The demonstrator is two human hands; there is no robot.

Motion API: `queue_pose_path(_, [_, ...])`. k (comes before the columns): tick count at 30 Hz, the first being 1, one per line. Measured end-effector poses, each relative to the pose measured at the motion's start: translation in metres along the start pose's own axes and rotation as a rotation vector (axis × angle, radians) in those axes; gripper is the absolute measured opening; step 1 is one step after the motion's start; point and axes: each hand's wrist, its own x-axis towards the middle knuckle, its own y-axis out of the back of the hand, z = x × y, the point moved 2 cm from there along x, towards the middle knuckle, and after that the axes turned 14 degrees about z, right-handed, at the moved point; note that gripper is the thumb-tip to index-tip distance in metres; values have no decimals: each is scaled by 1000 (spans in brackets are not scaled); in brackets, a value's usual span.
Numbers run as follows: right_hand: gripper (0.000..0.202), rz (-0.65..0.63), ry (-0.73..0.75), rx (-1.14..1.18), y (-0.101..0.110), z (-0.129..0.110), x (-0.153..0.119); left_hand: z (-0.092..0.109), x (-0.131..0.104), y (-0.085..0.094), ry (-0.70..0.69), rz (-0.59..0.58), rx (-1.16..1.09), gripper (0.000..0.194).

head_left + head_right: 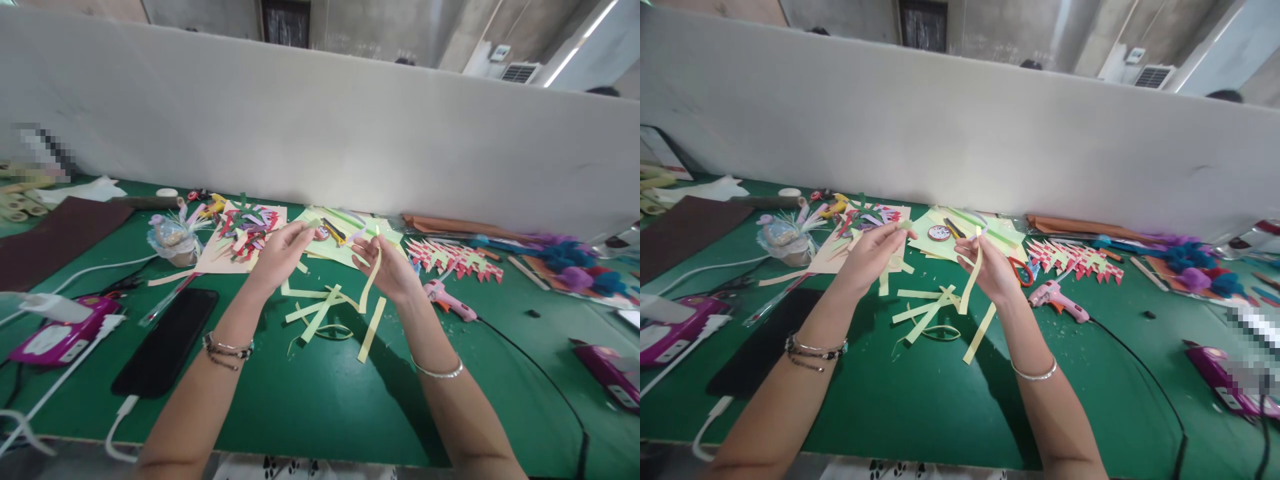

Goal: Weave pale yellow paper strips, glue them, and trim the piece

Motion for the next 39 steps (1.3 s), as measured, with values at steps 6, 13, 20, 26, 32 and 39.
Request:
queue_pose_path(6, [19,130,145,19,-5,-7,-10,2,-13,-18,61,-267,-37,31])
queue_pose_path(13, [23,176,165,40,-7,-11,-13,7,-29,-40,-45,-640,-182,36])
queue_pose_path(20, [24,250,89,158,-6,-15,-12,2,-25,-39,-189,-436,-78,36])
queue_pose_path(26, [26,317,275,-32,1,-12,-6,-1,-21,-36,12,-435,-201,39])
queue_pose_path(32, [38,182,1050,-829,-14,-18,-28,0,-18,-32,77,-381,-302,37])
queue_pose_path(39, [44,-154,1001,-1353,-30,-13,-51,2,-21,-22,136,-411,-301,40])
